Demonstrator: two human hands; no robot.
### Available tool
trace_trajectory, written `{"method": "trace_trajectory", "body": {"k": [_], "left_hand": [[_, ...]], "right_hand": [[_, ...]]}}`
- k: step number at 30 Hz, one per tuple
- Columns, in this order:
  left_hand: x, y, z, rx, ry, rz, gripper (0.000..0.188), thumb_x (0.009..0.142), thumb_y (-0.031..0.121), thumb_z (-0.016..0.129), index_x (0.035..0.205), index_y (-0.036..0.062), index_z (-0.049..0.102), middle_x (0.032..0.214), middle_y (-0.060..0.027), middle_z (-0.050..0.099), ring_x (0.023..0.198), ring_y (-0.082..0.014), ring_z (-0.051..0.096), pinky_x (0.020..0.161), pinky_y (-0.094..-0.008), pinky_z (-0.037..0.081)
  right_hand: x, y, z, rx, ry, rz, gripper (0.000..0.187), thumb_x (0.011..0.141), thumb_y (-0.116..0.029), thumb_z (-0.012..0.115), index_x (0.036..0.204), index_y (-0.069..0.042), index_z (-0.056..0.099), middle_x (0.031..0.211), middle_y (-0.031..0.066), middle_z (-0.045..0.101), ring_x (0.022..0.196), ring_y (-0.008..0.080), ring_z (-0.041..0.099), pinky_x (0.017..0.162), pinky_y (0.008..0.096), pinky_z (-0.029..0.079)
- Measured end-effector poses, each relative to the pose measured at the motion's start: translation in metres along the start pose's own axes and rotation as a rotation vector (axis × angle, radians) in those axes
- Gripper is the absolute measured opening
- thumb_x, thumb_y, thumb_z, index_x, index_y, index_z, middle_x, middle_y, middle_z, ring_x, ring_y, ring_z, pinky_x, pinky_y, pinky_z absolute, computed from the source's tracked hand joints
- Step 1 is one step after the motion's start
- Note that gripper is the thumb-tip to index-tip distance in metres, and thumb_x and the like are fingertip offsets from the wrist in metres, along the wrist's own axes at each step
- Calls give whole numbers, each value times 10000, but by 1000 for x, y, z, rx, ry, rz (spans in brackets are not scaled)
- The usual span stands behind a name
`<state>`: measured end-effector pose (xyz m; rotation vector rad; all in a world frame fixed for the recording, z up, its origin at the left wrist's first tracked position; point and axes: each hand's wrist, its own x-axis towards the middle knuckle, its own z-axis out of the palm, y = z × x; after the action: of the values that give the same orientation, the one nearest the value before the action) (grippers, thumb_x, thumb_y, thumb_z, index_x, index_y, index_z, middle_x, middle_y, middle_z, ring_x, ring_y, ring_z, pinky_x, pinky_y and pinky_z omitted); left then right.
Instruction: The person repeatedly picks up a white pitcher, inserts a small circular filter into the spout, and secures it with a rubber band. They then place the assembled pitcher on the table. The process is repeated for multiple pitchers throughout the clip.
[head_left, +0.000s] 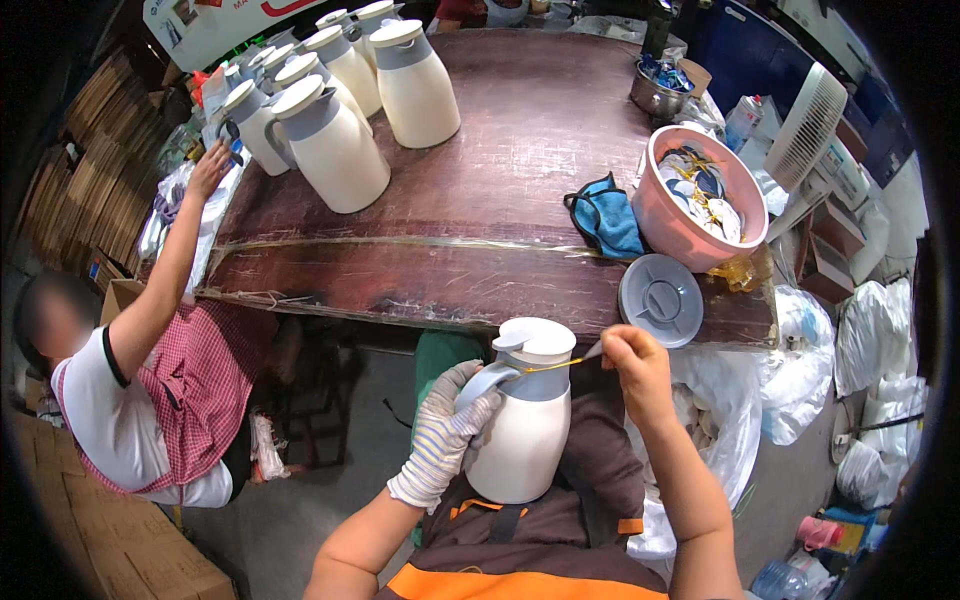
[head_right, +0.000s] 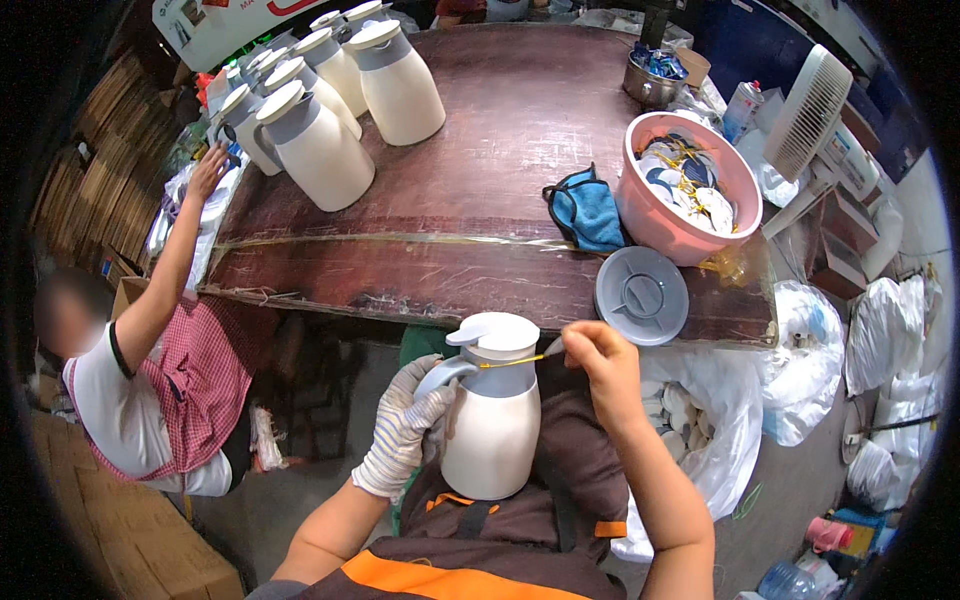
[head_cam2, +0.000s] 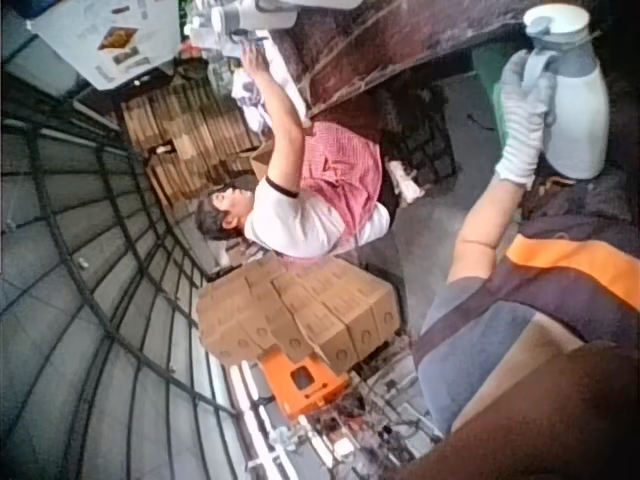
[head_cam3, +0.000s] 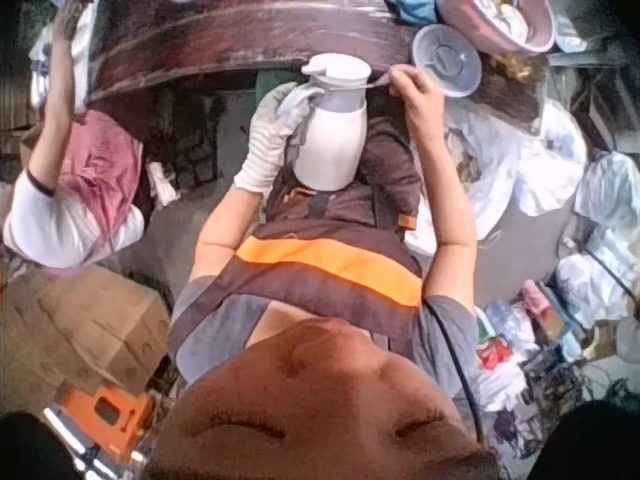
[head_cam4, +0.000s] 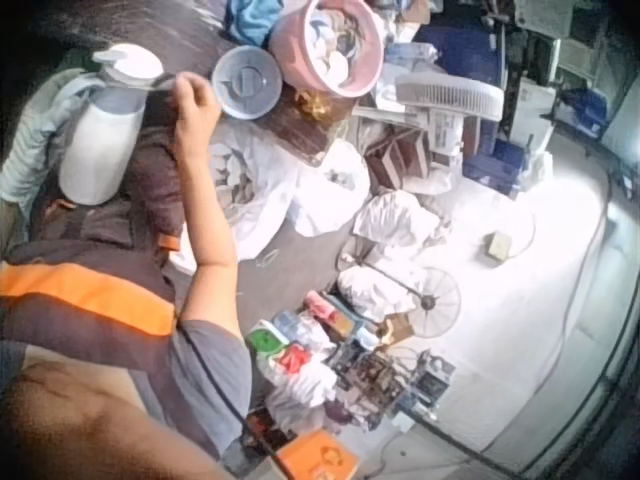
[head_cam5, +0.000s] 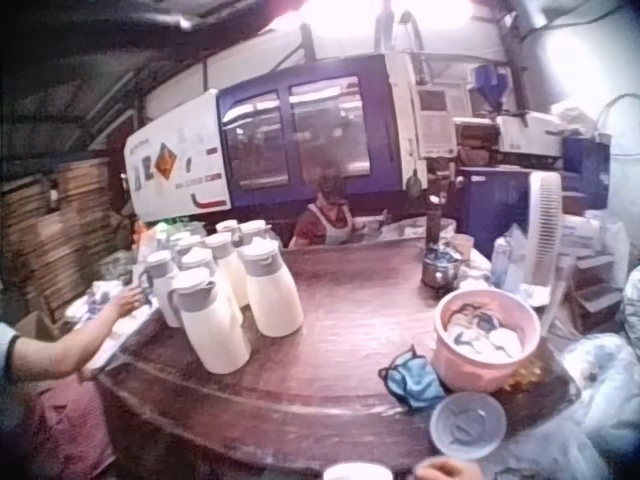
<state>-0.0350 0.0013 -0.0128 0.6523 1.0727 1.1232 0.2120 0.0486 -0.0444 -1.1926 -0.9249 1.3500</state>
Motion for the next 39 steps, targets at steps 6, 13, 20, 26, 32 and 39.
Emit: {"method": "trace_trajectory", "body": {"k": [6,13,20,26,32,39], "left_hand": [[-3,20,-13,151,24,-26,377,844,74,676,1204,15,583,1045,-55,615,915,-128,597,836,-271,503],[0,23,3,919,-46,453,222,834,132,706,1038,46,697,1251,-176,506,1000,-242,630,858,-328,526],[10,9,-11,1092,-90,729,210,810,85,740,1017,86,702,1226,-159,542,858,-238,681,723,-322,561],[16,13,-6,1073,-13,639,271,746,120,800,1000,103,708,1212,-162,561,960,-281,656,767,-343,559],[31,7,-6,1165,-60,782,262,787,162,771,1039,138,707,1250,-133,561,801,-253,691,695,-341,566],[35,5,-10,1039,-75,635,218,794,120,758,1006,87,717,1195,-154,566,886,-253,675,743,-326,553]], "right_hand": [[-60,6,7,-116,-290,-31,86,885,-48,659,949,8,675,918,42,631,842,114,591,762,253,486],[-57,-3,28,633,-139,191,120,938,-129,632,1014,-46,590,883,31,601,771,118,531,729,264,445],[-47,-6,40,910,-118,308,147,961,-222,628,992,-85,582,836,-26,560,759,76,517,745,246,433],[-45,5,43,940,-174,284,152,980,-217,596,1059,-87,585,915,7,600,764,72,538,757,241,446],[-30,-20,51,906,-138,265,166,965,-218,620,1039,-73,593,865,-19,566,770,78,509,727,260,428],[-26,-8,51,955,-151,330,157,967,-201,613,1034,-59,622,903,-9,589,778,88,520,771,245,449]]}}
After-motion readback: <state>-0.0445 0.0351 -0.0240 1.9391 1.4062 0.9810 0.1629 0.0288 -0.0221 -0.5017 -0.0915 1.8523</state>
